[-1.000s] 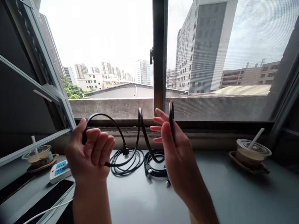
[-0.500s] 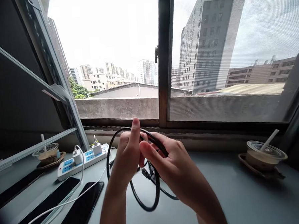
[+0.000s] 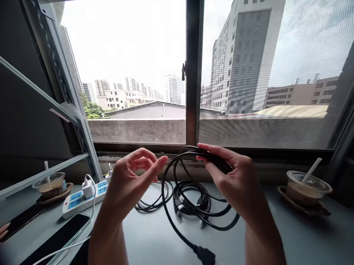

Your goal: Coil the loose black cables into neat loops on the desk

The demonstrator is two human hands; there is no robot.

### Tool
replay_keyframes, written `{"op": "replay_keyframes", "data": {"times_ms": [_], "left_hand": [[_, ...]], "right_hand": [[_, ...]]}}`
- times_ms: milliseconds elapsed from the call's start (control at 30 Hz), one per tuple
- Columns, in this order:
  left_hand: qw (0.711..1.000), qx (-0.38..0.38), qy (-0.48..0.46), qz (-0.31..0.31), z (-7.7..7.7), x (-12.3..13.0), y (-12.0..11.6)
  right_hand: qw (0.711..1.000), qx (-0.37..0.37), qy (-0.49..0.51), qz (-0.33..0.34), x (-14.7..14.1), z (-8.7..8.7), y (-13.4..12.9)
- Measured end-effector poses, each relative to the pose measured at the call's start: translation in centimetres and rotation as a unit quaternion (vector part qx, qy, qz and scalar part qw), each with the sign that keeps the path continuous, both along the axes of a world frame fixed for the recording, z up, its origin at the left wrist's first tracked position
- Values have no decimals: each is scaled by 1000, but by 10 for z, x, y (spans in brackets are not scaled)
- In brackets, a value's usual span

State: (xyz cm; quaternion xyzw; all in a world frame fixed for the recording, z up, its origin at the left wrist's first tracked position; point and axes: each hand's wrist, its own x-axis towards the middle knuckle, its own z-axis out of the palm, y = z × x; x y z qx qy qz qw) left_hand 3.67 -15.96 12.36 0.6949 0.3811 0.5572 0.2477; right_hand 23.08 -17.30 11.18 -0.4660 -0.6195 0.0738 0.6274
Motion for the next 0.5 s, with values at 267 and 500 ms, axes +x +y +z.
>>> {"op": "replay_keyframes", "data": {"times_ms": [267, 500], "left_hand": [[994, 15, 94, -45, -20, 7, 35], [982, 18, -146, -121, -17, 35, 41]], "right_hand": [[992, 100, 41, 65, -2, 5, -21], [949, 260, 178, -1, -17, 5, -11]]}}
